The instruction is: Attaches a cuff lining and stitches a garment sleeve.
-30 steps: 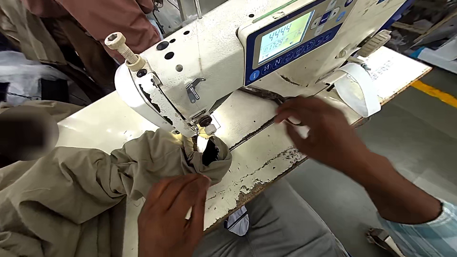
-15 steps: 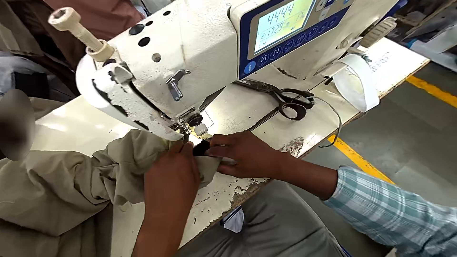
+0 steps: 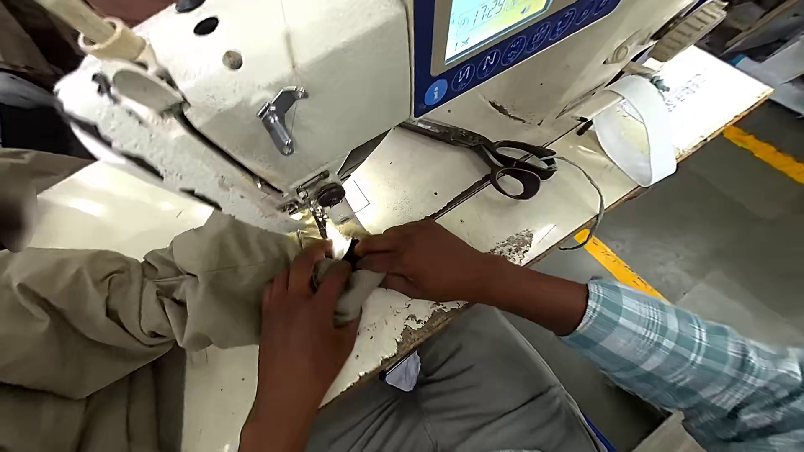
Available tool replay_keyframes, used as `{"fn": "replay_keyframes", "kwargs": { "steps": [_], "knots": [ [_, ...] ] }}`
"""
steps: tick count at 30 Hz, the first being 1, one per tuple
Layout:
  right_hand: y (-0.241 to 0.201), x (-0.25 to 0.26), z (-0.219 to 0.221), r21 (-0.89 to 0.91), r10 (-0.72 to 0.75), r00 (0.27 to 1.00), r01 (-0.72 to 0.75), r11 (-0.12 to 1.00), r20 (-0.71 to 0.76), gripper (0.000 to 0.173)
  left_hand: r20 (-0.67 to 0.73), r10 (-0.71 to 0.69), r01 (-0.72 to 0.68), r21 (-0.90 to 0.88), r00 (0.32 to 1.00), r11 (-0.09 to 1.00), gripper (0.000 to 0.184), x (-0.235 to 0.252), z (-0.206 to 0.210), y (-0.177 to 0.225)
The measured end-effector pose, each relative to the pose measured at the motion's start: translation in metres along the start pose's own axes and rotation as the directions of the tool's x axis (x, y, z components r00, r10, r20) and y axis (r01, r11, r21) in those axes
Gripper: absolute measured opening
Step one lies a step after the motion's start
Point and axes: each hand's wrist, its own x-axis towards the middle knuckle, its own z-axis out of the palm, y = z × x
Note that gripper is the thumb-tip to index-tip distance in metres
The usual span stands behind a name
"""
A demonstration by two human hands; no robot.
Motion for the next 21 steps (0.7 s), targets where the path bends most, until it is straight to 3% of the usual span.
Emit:
{"fn": "replay_keyframes", "kwargs": {
  "steps": [5, 9, 12, 15, 18, 21],
  "knots": [
    [0.009, 0.010, -0.018, 0.026, 0.006, 0.998, -0.007, 1.000, 0.061, 0.021, 0.053, 0.004, -0.005, 0.025, 0.999, 1.000, 0.027, 0.014, -0.014, 0.002],
    [0.006, 0.016, -0.018, 0.041, -0.008, 0.998, 0.006, 0.999, 0.057, 0.033, 0.048, 0.009, -0.007, -0.034, 0.999, 0.999, 0.028, 0.021, -0.017, 0.009],
    [0.004, 0.014, -0.009, 0.053, -0.074, 0.997, 0.074, 0.996, 0.014, 0.013, 0.124, 0.026, -0.006, -0.155, 0.992, 0.988, 0.033, 0.021, -0.026, 0.001],
    [0.000, 0.006, 0.001, 0.037, -0.044, 0.999, 0.044, 0.998, -0.015, 0.013, 0.134, -0.004, 0.032, -0.207, 0.991, 0.978, 0.046, 0.028, -0.031, -0.006],
    [-0.001, 0.006, 0.002, 0.035, -0.030, 0.999, 0.031, 0.999, -0.042, 0.011, 0.005, -0.040, 0.040, -0.076, 0.999, 0.996, 0.035, 0.040, -0.022, 0.015],
    [-0.001, 0.005, 0.002, 0.052, -0.025, 0.999, 0.027, 0.998, -0.037, 0.011, -0.017, -0.062, 0.062, -0.028, 0.998, 0.998, 0.008, 0.044, -0.019, 0.024]
  ]
}}
